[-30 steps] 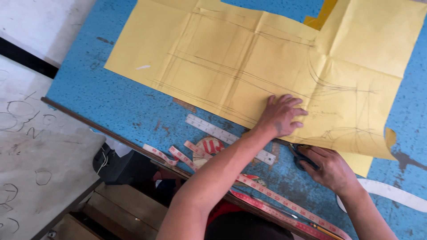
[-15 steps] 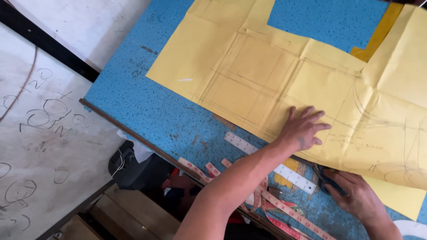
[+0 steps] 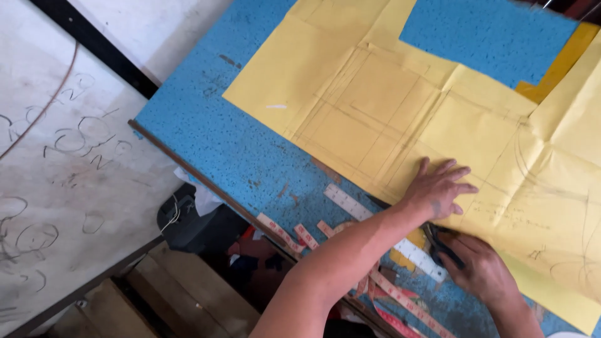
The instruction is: The person uses shears to cut a large yellow paper pattern along drawn lines on a blue table. They also use a ruler and a pen to draw additional lines on the pattern before continuing to cut.
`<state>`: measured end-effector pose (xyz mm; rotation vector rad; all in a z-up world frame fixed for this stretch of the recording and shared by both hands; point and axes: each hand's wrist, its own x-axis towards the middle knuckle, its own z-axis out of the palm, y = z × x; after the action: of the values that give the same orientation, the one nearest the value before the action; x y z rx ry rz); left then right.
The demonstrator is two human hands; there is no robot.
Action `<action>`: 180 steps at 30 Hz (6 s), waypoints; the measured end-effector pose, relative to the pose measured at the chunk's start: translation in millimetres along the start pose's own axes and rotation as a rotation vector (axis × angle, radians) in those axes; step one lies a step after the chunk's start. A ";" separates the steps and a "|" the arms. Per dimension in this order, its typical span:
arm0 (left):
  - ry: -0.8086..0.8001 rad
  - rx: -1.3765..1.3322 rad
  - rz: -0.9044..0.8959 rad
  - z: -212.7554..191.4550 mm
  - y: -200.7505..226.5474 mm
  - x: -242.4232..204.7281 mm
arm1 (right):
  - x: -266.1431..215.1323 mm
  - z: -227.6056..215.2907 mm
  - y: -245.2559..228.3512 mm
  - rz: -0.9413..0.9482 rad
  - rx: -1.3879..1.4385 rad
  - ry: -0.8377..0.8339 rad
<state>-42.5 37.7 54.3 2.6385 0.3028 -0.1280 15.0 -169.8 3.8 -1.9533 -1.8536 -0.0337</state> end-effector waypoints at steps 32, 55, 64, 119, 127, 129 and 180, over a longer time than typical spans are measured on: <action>-0.018 0.049 0.067 -56.9 -140.5 -19.0 | 87.9 39.8 -65.2 0.078 -0.041 -0.080; -0.015 -0.033 0.202 -113.5 -217.9 -35.7 | 139.4 73.7 -87.8 0.024 -0.039 -0.011; -0.111 0.170 0.144 -116.3 -258.9 -37.1 | 180.2 91.0 -119.8 0.036 -0.040 -0.032; -0.115 0.032 0.135 -134.8 -263.0 -50.3 | 313.0 239.6 -207.6 0.280 0.094 -0.025; -0.139 -0.068 0.249 -94.1 -289.6 -1.8 | 317.2 231.9 -259.5 0.449 0.051 0.006; 0.011 -0.476 0.350 -81.2 -324.3 18.9 | 311.3 207.4 -298.9 0.729 0.095 0.064; 0.236 -0.319 0.574 -164.2 -455.9 -109.0 | 341.9 226.1 -351.1 1.432 1.200 0.725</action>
<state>-249.5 486.9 9.4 2.3149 -0.3383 0.3893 -349.9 227.8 12.8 -1.4970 0.2821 0.5602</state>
